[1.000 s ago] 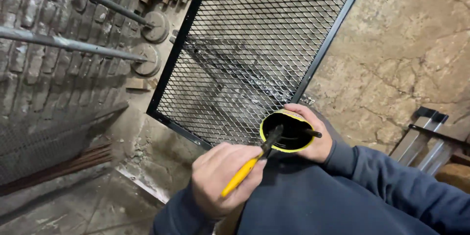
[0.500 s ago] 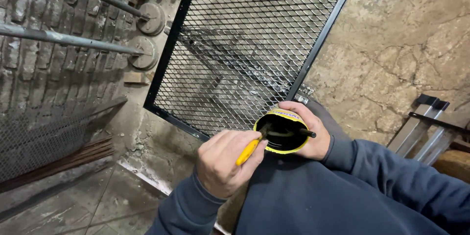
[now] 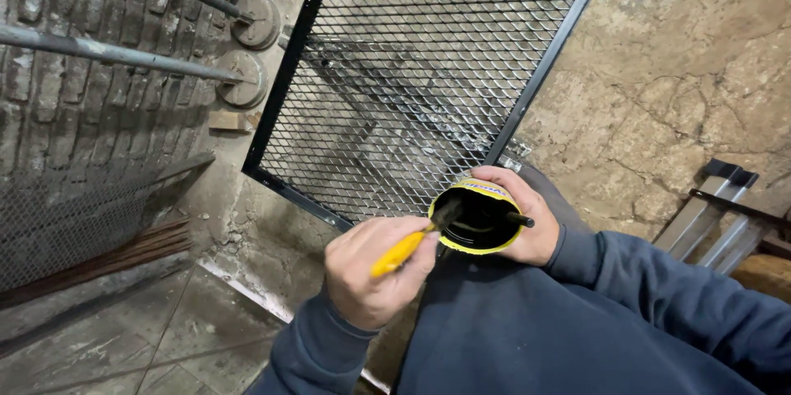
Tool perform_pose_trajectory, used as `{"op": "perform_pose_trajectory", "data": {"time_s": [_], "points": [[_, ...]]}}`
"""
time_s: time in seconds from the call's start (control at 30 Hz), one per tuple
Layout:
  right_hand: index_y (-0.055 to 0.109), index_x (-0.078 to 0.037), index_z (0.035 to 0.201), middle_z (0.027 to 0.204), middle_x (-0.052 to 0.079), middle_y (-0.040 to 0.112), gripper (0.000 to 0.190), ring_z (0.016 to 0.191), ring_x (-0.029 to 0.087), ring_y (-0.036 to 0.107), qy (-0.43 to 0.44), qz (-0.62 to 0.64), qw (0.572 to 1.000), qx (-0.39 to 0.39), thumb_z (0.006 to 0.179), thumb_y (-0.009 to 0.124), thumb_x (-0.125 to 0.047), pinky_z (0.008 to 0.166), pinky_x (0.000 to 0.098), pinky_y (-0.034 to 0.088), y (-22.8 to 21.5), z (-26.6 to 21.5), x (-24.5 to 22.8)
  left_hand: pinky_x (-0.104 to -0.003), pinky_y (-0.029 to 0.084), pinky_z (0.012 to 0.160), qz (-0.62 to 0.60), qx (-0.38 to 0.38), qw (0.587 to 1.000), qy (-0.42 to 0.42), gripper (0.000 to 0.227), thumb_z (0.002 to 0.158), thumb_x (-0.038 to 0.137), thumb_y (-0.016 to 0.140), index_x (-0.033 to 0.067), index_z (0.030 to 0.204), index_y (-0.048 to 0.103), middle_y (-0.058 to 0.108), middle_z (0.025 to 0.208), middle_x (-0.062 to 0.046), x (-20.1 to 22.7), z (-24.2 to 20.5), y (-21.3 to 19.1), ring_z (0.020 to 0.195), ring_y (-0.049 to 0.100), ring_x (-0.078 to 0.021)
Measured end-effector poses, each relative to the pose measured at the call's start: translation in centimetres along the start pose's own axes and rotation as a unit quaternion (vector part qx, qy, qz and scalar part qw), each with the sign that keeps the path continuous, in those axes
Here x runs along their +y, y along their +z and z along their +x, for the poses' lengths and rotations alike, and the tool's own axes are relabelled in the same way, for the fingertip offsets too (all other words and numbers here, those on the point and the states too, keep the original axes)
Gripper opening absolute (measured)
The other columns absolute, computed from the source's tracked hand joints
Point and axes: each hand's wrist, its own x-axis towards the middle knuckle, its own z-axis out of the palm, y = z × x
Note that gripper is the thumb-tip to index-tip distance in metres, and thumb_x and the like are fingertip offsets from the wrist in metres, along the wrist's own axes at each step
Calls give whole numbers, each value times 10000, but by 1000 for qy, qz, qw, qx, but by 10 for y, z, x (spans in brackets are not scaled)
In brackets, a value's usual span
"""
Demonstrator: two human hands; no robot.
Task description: Painting a metal mesh frame with black paint using a brush.
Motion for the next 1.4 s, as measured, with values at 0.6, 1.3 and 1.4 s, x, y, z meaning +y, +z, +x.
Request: {"op": "perform_pose_trajectory", "data": {"time_s": [0.6,1.3,1.4], "points": [[420,-24,1493,1356,59,624,945,1249,152,605,39,-27,998,-40,658,853,-114,1076,324,479,-27,8,19,-277,553,650,-44,331,871,-361,125,978,50,706,-11,1085,686,690,852,-60,-215,-179,-13,706,648,-126],[400,-13,1502,1400,111,592,988,1292,205,597,57,-106,993,2,625,845,-106,1099,363,486,-38,-4,34,-369,586,793,244,146,924,-255,190,952,89,717,37,1135,715,696,1021,-139,-280,-212,30,886,703,-299],[400,-14,1510,1402,109,594,987,1293,207,599,63,-80,995,6,635,843,-128,1099,363,488,-39,-2,36,-379,584,777,247,141,925,-253,198,939,102,721,34,1125,719,694,1013,-149,-268,-205,32,873,701,-309]]}}
